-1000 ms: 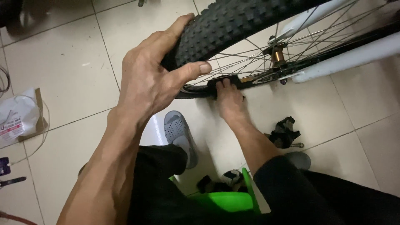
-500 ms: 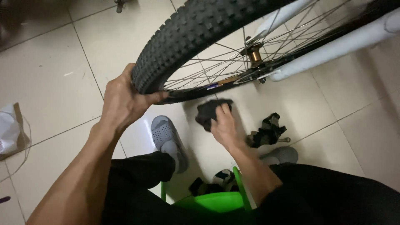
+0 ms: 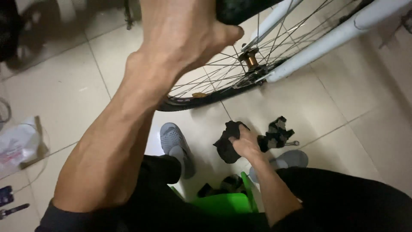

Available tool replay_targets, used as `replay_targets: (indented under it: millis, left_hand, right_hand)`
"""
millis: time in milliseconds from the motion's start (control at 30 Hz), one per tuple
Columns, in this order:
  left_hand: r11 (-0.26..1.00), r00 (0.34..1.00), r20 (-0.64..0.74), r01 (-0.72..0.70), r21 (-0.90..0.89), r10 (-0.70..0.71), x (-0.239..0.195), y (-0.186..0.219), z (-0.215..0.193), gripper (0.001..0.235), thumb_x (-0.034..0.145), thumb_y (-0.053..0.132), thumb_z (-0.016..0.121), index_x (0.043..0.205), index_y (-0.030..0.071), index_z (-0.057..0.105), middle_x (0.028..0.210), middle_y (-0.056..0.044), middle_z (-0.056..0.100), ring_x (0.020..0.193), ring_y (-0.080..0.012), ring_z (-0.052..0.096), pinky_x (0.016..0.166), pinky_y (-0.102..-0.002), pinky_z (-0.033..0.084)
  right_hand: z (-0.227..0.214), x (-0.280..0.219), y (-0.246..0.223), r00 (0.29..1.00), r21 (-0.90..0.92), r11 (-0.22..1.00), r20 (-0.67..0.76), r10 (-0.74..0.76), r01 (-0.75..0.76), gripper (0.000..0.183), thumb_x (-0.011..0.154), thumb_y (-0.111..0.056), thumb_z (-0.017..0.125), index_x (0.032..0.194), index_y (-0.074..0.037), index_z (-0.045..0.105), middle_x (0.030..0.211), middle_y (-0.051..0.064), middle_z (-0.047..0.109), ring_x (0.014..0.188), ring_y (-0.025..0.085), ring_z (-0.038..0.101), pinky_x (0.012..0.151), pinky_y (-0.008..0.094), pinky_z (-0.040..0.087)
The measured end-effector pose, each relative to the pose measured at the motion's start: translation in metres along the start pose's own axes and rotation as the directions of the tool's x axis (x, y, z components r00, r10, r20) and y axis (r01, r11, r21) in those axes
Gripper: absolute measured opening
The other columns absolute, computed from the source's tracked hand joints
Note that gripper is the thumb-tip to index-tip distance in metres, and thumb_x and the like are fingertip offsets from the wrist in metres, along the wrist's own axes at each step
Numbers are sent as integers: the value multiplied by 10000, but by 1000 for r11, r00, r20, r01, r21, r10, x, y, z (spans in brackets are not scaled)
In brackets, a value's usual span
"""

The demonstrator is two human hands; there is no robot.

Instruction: The person sits on a low stool and wipes the rim and spokes of a bicycle wheel with a black cloth. They hold the tire with one hand and scrub the metal parts with the other, rotating the wheel to clean different sections.

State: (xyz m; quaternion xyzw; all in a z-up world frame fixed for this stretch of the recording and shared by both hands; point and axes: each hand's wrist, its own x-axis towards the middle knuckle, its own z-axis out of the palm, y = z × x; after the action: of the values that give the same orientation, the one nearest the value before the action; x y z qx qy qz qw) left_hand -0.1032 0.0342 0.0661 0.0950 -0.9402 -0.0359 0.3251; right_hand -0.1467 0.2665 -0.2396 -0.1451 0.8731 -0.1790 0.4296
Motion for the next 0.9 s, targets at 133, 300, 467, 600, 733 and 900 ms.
replay_targets:
  millis: [133,300,467,600,733,900]
  left_hand:
    - [989,998,-48,-42,-141,36,-35,-17,-22,722,886,442,1027,1254,-5,594,1149,-228,665,1003,-416,627,742,-477,515]
    - [903,906,107,420,-93,-410,-104,-39,-26,1008,823,788,629,1502,93,364,1385,-219,600,1215,-414,592,859,-565,491]
    - [823,829,214,549,-143,-516,-132,-56,-27,992,801,758,598,1467,32,479,1374,-249,583,1209,-407,578,908,-552,468]
    - [736,817,289,575,-357,-499,-135,-50,-24,684,872,621,564,1240,55,675,1050,-118,708,974,-261,644,770,-386,503]
    - [800,854,193,520,-300,-483,-142,-56,-12,557,914,518,661,1243,71,698,1030,-140,728,923,-286,651,774,-385,483]
    - [845,875,187,481,-236,-446,-144,-61,-12,711,907,645,579,1291,56,690,1036,-181,720,914,-339,662,729,-440,484]
  right_hand:
    - [-6,-15,-20,996,149,986,57,70,-78,886,915,-455,579,1626,-152,146,1659,110,259,1501,321,307,1231,406,264]
    - [-23,-41,-52,998,486,873,-70,-9,42,905,894,-423,615,1621,-152,149,1699,75,157,1557,278,171,1260,460,169]
    - [-3,3,-63,961,856,450,-276,-19,254,799,833,-302,706,1540,-137,373,1522,91,460,1340,233,492,1102,359,449]
    - [12,37,-112,929,938,277,-279,243,210,985,821,-429,708,1619,-206,175,1671,11,305,1512,220,335,1223,427,270]
    - [40,9,-189,930,836,510,-328,166,204,519,933,-292,605,1415,-140,485,1375,149,630,1226,319,614,1000,443,492]
    - [49,-2,-175,928,544,765,-320,-189,344,571,866,-398,624,1400,-211,543,1333,91,675,1222,295,634,1006,399,480]
